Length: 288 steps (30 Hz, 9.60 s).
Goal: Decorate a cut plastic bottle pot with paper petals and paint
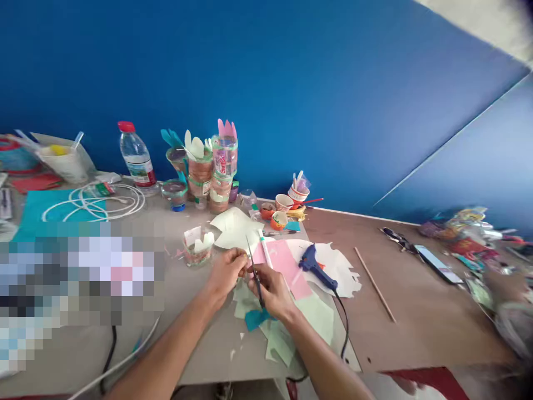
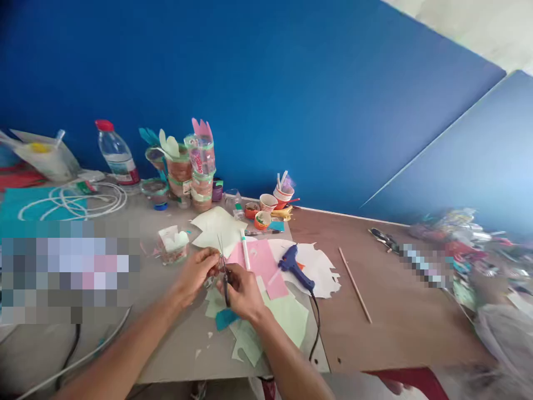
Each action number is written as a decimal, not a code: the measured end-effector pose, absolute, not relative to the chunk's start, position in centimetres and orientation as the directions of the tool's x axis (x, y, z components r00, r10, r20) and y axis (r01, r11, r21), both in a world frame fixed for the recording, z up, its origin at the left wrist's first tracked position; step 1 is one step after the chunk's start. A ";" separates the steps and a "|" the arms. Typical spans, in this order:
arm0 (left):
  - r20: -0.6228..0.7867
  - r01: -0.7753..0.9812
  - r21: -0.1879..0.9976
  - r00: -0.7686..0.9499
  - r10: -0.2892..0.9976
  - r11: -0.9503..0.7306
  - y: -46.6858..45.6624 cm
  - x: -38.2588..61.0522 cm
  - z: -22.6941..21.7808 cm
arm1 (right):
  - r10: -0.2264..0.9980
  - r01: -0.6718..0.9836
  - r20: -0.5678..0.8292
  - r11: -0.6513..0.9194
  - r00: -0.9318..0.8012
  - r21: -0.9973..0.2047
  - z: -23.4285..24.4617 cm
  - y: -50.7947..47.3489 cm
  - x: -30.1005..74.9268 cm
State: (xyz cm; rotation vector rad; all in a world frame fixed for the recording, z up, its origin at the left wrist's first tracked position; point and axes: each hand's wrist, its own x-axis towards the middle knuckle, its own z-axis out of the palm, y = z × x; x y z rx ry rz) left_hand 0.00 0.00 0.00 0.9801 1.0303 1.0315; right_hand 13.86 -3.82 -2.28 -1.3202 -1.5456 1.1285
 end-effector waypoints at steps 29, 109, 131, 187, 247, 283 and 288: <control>-0.220 -0.289 0.916 0.214 0.952 0.277 0.0 0.1 0.8 | 0.985 0.178 0.006 0.036 -0.170 -0.983 -1.3 -4.1 13.6; -0.086 -0.174 0.978 0.154 0.984 0.113 0.1 -0.1 -0.3 | 0.997 0.379 0.031 0.003 0.068 -0.925 2.7 -1.3 12.4; -0.074 -0.369 0.920 0.177 0.981 0.136 0.1 0.0 -0.4 | 0.914 -0.535 -0.395 -0.380 -0.093 -0.755 1.8 -1.1 11.4; -0.147 -0.305 0.922 0.291 0.945 0.238 -0.1 -0.3 0.0 | 0.997 0.685 0.049 0.072 -0.052 -0.725 3.1 -3.7 15.6; -0.245 -0.575 0.693 0.380 0.892 0.435 -0.1 -0.2 0.3 | 0.989 0.600 0.148 0.114 0.007 -0.792 0.1 -5.8 12.0; -0.281 -0.544 0.712 0.358 0.890 0.444 0.3 -1.0 0.8 | 0.999 0.805 -0.012 -0.040 0.041 -0.591 2.7 -4.9 15.5; -0.301 -0.584 0.668 0.355 0.885 0.461 0.5 -1.1 0.6 | 0.996 0.931 -0.088 -0.038 0.006 -0.363 3.4 -4.2 15.0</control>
